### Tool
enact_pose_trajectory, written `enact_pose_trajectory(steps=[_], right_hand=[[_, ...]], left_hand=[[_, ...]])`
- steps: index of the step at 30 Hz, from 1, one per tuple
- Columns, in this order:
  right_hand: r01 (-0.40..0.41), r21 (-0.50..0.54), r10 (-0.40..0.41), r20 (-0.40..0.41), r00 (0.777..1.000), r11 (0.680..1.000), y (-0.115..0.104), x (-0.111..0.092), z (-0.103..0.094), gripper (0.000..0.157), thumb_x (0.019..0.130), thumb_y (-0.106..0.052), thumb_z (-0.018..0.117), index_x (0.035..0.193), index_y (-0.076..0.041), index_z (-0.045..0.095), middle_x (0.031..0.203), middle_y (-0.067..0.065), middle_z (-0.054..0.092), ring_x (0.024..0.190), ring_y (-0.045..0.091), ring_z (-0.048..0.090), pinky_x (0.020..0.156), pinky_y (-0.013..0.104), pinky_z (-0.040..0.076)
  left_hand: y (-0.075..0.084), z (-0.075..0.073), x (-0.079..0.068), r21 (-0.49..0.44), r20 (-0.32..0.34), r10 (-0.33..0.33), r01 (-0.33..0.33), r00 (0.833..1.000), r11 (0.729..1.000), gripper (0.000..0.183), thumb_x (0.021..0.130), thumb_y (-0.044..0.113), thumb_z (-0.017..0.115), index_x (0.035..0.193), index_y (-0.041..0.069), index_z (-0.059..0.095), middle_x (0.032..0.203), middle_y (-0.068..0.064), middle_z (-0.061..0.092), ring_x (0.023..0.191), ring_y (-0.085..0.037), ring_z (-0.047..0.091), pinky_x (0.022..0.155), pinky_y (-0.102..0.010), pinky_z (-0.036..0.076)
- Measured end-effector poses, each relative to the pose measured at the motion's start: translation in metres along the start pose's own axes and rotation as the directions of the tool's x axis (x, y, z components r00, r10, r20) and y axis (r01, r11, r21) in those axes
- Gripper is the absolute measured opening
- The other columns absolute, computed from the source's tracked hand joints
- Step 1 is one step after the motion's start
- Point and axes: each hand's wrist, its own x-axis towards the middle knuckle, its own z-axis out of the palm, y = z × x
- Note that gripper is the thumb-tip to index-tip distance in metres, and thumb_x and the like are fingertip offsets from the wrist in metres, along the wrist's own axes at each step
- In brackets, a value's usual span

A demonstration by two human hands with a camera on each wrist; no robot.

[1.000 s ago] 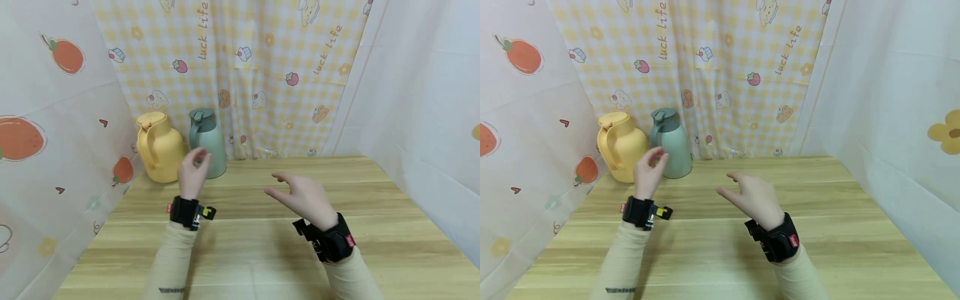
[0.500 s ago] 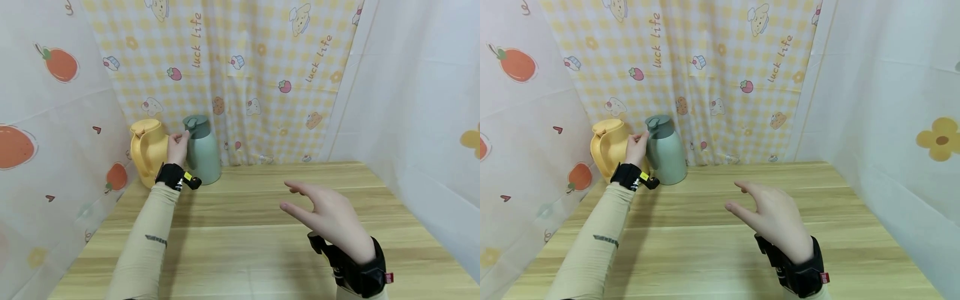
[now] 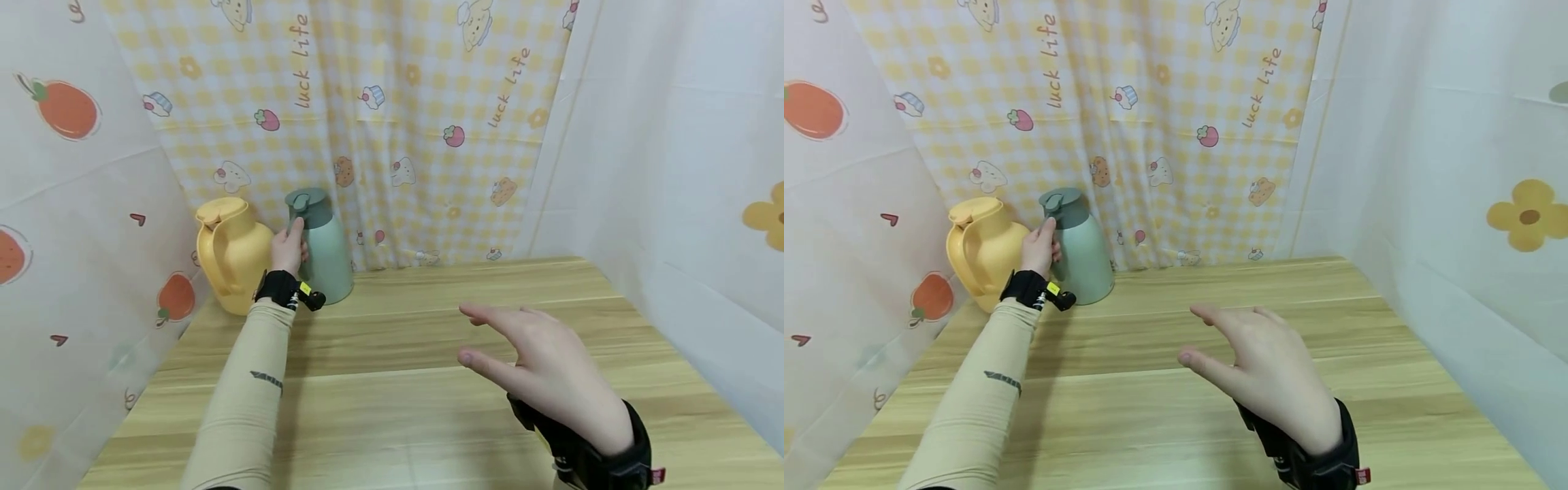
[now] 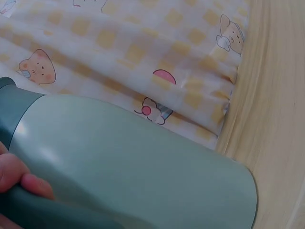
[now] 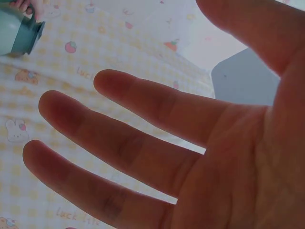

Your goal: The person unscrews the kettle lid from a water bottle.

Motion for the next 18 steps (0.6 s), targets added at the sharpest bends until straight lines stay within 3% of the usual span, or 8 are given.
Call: enact_pose_trajectory(steps=[6,18], right_hand=[[0.032,-0.014,-0.032,-0.003,0.999,0.999,-0.002,-0.002,0.002,0.049,0.089,-0.050,0.065,0.131,-0.025,0.060,0.121,-0.015,0.064,0.107,0.014,0.062,0.088,0.042,0.047],[0.076,-0.021,-0.075,0.041,0.996,0.997,-0.007,-0.001,0.005,0.048,0.090,-0.052,0.063,0.131,-0.028,0.060,0.122,-0.012,0.063,0.110,0.016,0.061,0.086,0.044,0.048]], left_hand=[[0.005,-0.001,-0.003,-0.055,0.010,-0.041,0.042,0.999,0.998,0.048,0.100,0.030,0.054,0.059,0.007,0.041,0.050,-0.001,0.037,0.045,-0.013,0.035,0.051,-0.028,0.032],[-0.001,-0.001,-0.013,-0.083,0.147,-0.049,0.061,0.988,0.995,0.053,0.101,0.032,0.052,0.056,0.009,0.036,0.049,-0.001,0.031,0.043,-0.014,0.029,0.049,-0.029,0.026]])
